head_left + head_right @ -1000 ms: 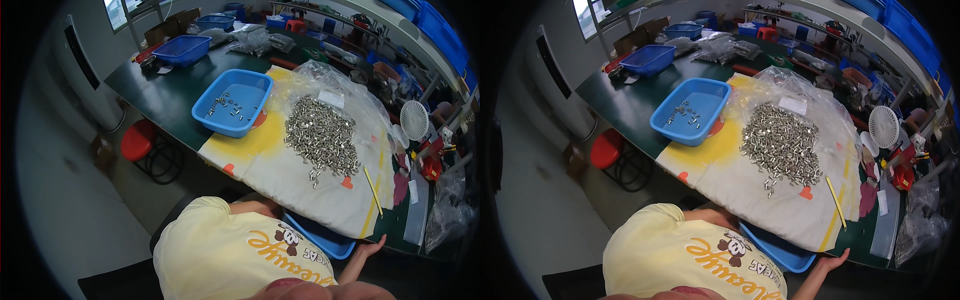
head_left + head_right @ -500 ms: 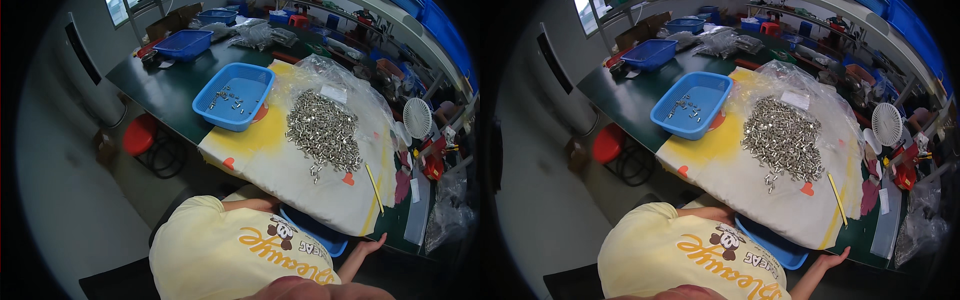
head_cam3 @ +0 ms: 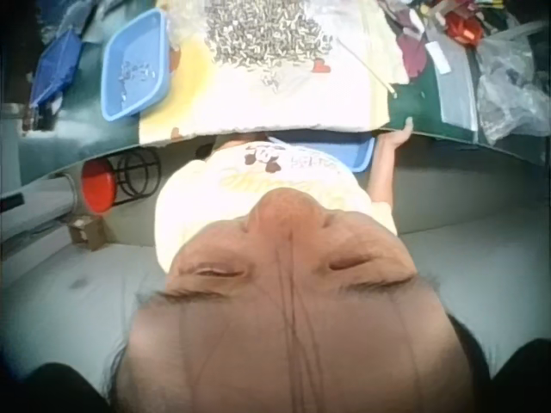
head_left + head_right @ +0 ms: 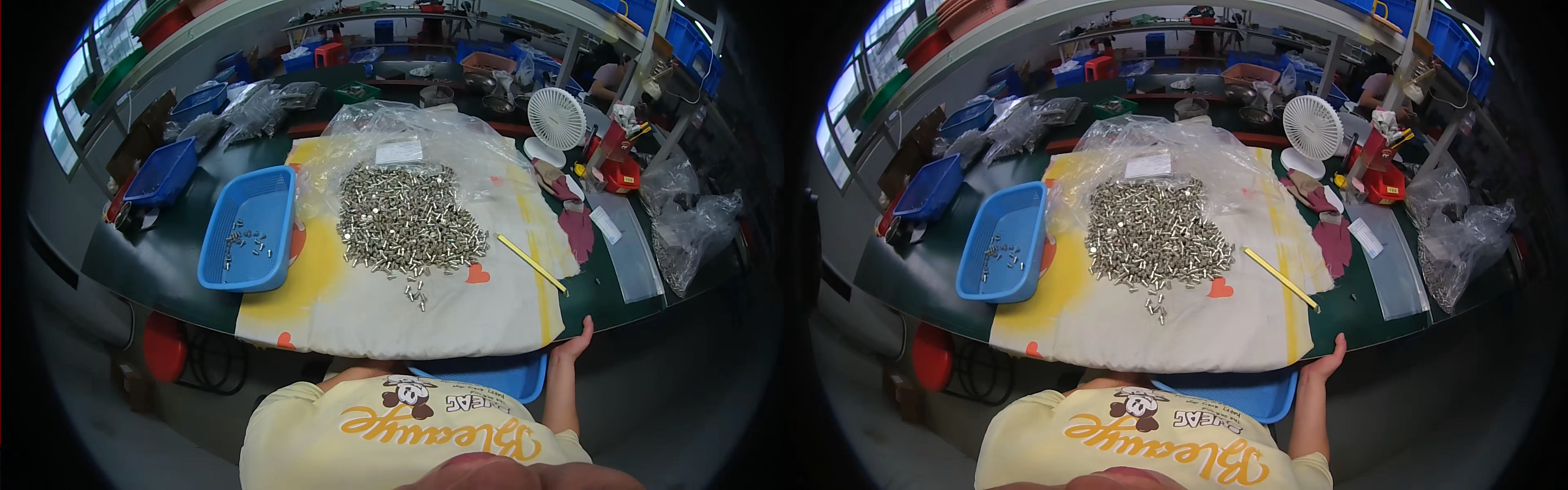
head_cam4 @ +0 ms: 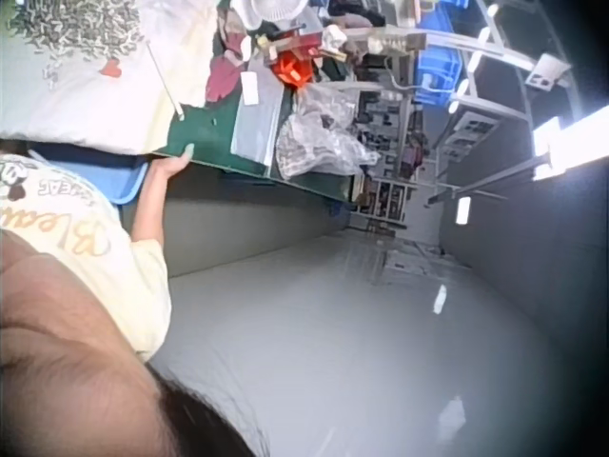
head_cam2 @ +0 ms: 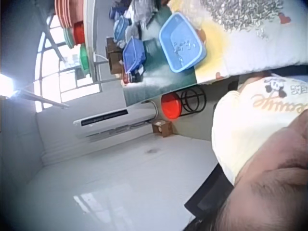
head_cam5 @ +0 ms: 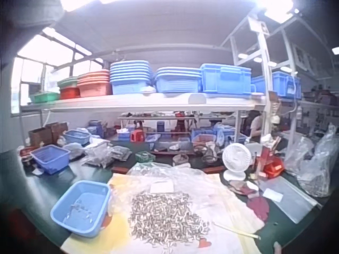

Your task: The person aligns and sorts metal fasteners on a mat by hand, retrieves a blue plastic basket from a shelf, and arranges more metal fasteners on the table.

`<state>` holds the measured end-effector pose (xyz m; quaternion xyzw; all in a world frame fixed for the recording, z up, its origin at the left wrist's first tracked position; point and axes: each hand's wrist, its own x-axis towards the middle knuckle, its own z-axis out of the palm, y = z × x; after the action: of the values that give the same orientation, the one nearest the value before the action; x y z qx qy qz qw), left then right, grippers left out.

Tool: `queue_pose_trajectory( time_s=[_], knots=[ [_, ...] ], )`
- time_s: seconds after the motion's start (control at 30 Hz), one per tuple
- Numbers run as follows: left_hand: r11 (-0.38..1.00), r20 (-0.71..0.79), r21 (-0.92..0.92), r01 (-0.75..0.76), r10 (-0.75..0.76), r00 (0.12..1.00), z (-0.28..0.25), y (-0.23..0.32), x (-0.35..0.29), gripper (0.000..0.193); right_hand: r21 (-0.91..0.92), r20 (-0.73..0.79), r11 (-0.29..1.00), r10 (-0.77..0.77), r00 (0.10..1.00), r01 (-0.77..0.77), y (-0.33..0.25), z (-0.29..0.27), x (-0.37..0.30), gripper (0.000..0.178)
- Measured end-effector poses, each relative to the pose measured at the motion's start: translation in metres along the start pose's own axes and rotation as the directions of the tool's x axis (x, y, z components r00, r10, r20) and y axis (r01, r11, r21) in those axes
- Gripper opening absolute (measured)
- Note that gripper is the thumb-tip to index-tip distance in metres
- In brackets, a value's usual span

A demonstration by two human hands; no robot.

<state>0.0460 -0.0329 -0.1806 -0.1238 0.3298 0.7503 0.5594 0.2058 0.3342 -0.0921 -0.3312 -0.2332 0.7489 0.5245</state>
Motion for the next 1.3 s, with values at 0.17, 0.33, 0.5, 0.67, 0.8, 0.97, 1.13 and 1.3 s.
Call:
queue_pose_trajectory(
  time_s=[0.17,0.33,0.5,0.67,0.8,0.97,1.13,1.3],
  knots=[
    [0.996,0.020,0.047,0.075,-0.076,0.997,0.011,0.011,0.020,0.059,0.003,0.071,1.000,-0.010,0.997,0.010,0.003,-0.018,0.012,0.049],
    [0.981,0.014,0.123,0.148,-0.151,0.988,0.013,0.031,0.031,0.058,0.039,0.167,0.998,-0.046,0.985,0.040,0.007,-0.019,0.017,0.048],
    [0.943,0.000,0.204,0.261,-0.267,0.964,0.017,0.039,0.043,0.058,0.023,0.033,0.988,-0.151,0.988,0.151,0.017,-0.037,0.028,0.042],
    [0.902,-0.007,0.280,0.327,-0.339,0.941,0.026,0.074,0.084,0.058,0.069,0.098,0.987,-0.151,0.984,0.144,0.013,-0.034,0.018,0.045],
    [0.869,-0.060,0.244,0.431,-0.430,0.901,0.008,0.051,0.080,0.057,0.108,0.181,0.993,-0.057,0.982,0.038,0.006,-0.029,0.010,0.046],
    [0.849,-0.061,0.226,0.478,-0.477,0.877,0.010,0.034,0.078,0.057,0.070,0.149,0.994,-0.096,0.984,0.086,0.008,-0.023,0.014,0.046],
    [0.837,-0.061,0.242,0.491,-0.492,0.869,0.012,0.024,0.067,0.057,0.042,0.110,0.994,-0.109,0.988,0.105,0.008,-0.023,0.015,0.045],
    [0.842,-0.084,0.239,0.484,-0.478,0.874,0.025,0.014,0.024,0.057,-0.030,0.054,0.994,-0.107,0.993,0.109,0.009,-0.019,0.015,0.044]
  ],
)
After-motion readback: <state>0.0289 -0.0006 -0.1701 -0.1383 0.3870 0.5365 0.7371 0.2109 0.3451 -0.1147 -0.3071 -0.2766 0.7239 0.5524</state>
